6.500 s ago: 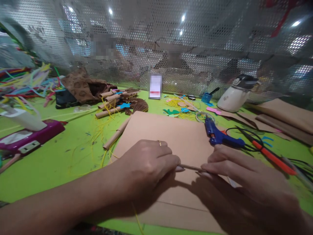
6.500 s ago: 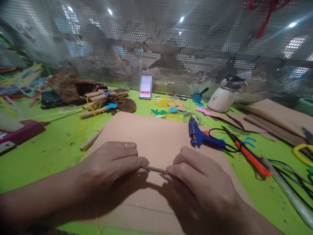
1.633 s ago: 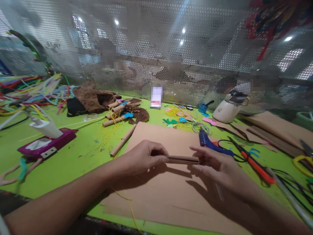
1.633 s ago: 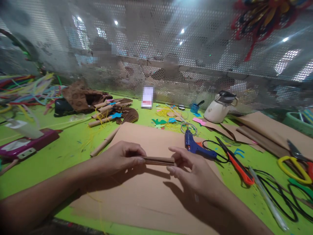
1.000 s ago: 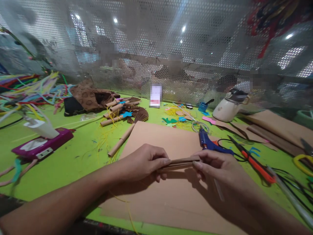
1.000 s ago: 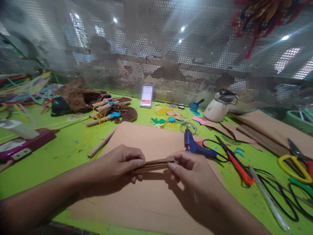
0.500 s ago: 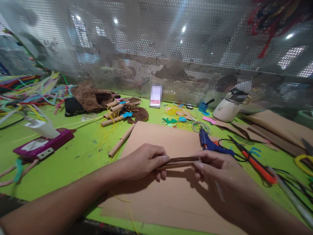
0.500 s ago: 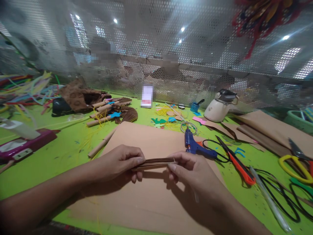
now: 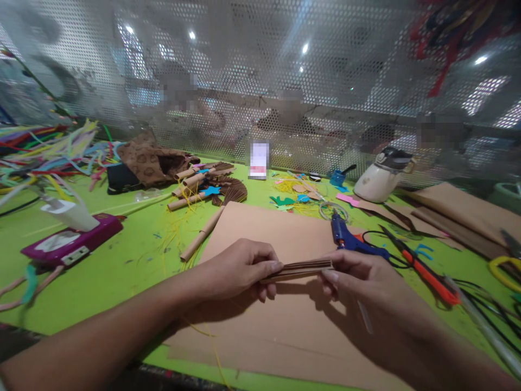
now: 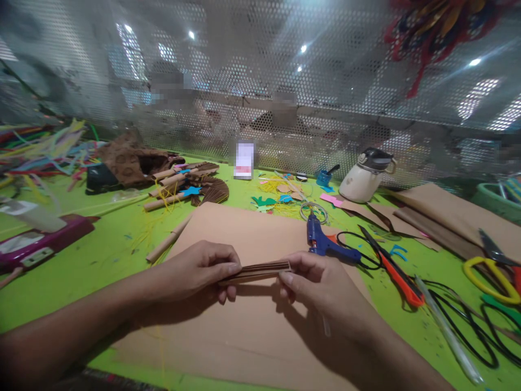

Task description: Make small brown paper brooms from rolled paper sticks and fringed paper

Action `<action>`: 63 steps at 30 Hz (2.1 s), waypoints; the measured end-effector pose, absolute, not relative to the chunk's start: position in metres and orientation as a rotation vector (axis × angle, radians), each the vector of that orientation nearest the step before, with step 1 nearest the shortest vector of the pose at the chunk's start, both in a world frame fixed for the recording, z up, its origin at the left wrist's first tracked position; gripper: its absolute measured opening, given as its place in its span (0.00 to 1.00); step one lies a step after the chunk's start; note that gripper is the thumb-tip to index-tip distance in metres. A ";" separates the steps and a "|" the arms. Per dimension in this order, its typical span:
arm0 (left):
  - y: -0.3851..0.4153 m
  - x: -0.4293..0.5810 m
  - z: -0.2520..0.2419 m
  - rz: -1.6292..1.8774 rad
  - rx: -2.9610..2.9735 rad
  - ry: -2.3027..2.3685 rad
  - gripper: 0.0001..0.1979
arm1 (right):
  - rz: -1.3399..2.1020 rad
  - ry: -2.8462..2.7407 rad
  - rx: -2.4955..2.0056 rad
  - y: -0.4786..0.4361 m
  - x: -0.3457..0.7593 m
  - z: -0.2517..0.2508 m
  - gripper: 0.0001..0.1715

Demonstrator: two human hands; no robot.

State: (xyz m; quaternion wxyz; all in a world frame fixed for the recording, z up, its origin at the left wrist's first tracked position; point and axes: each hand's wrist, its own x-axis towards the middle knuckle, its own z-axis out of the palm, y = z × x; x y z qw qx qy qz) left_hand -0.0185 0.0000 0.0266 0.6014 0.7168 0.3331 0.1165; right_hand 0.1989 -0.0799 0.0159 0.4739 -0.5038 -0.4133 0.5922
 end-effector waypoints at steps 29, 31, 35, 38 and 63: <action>0.000 -0.018 0.030 0.275 1.678 0.784 0.14 | 1.551 -1.021 -1.198 -0.076 0.208 0.018 0.07; 0.000 -0.018 0.028 0.280 1.701 0.780 0.14 | 1.570 -0.965 -1.184 -0.077 0.207 0.020 0.07; 0.002 -0.019 0.024 0.319 1.804 0.807 0.14 | 1.605 -0.806 -1.161 -0.081 0.203 0.027 0.09; 0.000 -0.020 0.027 0.368 2.010 0.871 0.13 | 1.582 -0.741 -1.168 -0.083 0.200 0.032 0.09; -0.009 -0.023 0.030 0.878 2.698 0.671 0.08 | 0.944 -1.343 -1.309 -0.086 0.210 0.025 0.17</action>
